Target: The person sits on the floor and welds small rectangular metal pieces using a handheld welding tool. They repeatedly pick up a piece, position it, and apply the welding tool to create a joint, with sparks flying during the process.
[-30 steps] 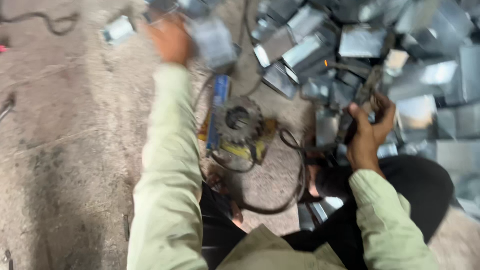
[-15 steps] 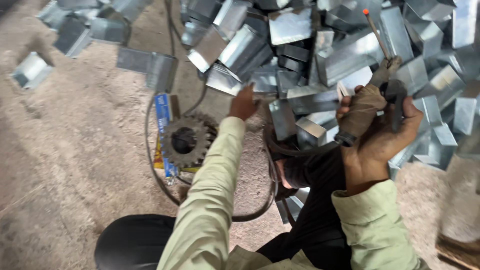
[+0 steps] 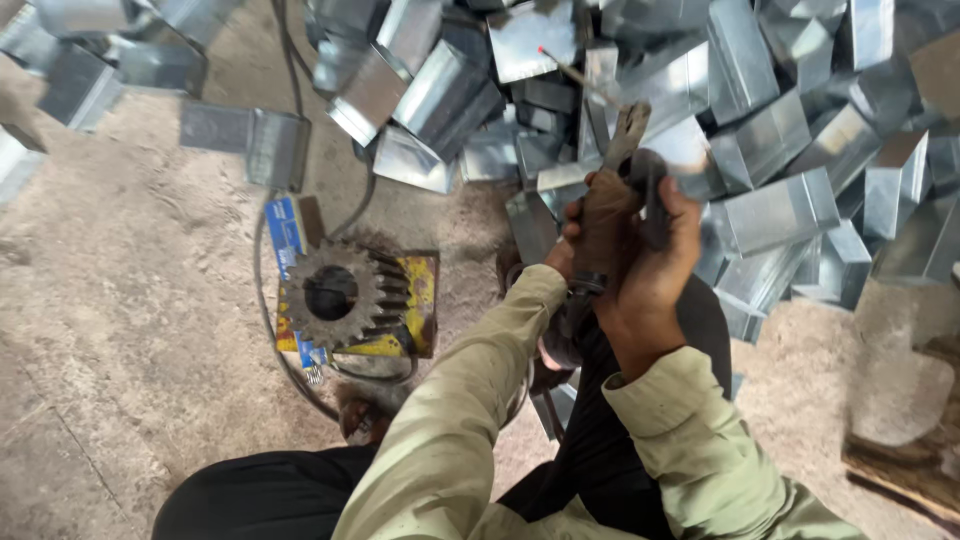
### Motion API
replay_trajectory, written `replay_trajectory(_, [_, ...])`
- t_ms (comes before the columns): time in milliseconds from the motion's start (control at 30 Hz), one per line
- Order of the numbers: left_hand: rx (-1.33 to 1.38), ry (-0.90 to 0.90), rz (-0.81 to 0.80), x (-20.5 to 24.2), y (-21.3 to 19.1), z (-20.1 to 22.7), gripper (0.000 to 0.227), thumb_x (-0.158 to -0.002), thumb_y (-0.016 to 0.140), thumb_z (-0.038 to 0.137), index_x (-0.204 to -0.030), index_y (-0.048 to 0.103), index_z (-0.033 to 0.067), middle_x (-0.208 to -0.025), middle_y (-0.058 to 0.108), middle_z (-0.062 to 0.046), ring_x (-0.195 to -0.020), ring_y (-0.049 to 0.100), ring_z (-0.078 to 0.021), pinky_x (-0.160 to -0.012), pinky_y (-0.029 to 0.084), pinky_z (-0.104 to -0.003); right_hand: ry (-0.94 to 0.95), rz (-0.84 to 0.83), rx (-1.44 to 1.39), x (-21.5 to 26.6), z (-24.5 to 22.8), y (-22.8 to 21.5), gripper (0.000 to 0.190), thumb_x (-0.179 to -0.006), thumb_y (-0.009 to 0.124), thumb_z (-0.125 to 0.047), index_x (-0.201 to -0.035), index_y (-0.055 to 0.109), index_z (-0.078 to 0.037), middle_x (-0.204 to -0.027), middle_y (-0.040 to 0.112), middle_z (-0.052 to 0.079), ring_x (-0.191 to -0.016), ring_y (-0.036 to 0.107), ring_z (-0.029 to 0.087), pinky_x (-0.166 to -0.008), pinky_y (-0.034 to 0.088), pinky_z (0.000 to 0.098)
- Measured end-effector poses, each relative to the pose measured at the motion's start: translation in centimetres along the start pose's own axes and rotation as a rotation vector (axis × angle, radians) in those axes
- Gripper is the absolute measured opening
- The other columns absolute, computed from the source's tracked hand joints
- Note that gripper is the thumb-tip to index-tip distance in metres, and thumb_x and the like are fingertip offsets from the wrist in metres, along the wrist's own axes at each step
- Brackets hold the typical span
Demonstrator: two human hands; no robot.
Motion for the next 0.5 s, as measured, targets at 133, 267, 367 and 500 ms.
replay_trajectory(133, [-0.045,-0.003,-0.011,0.1,-3.6,-1.3,0.06,-0.085,0.078,0.02,-0.139,0.056,0.0082,-0.136,0.064,-0.02,-0.126,0.061,-0.0387,-0.107,0.048,-0.047,0.011,-0.028,0.0,-1.2,1.4,-0.4,0.059,-0.097,0.052,-0.05,-0.12,0.062,0.003,-0.102,0.069,0.015,-0.087,0.07,0.03,-0.076,0.058,0.0409])
replay_trajectory(267, [-0.084,-0.052,0.116,3.7,-13.4,-3.7,0.058,-0.087,0.078,0.017,-0.139,0.056,0.0075,-0.138,0.063,-0.021,-0.128,0.061,-0.038,-0.109,0.048,-0.045,0.011,-0.102,-0.006,-2.2,2.5,-1.5,0.06,-0.096,0.052,-0.052,-0.12,0.063,0.002,-0.102,0.07,0.015,-0.088,0.071,0.03,-0.079,0.058,0.0408])
replay_trajectory(367, [-0.134,-0.136,0.331,10.7,-23.7,-3.7,0.065,-0.078,0.075,0.006,-0.14,0.055,0.0053,-0.137,0.063,-0.023,-0.126,0.06,-0.0403,-0.107,0.047,-0.044,0.014,-0.099,-0.002,-3.4,3.5,-1.9,0.06,-0.094,0.054,-0.051,-0.118,0.063,0.003,-0.1,0.069,0.015,-0.088,0.072,0.032,-0.08,0.059,0.0434])
replay_trajectory(500, [-0.112,-0.299,0.694,24.2,-32.9,-2.4,0.065,-0.076,0.071,-0.006,-0.138,0.056,0.0026,-0.13,0.065,-0.026,-0.123,0.062,-0.0417,-0.103,0.05,-0.042,0.07,-0.167,0.045,-4.5,6.5,-0.7,0.057,-0.093,0.057,-0.049,-0.121,0.058,0.001,-0.098,0.066,0.013,-0.087,0.07,0.032,-0.079,0.058,0.045])
Point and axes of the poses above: each hand's wrist, its own x-axis away from the middle knuckle, its own y-axis out of the palm, z = x × y, the point moved 4 cm from there along -x, towards the middle knuckle
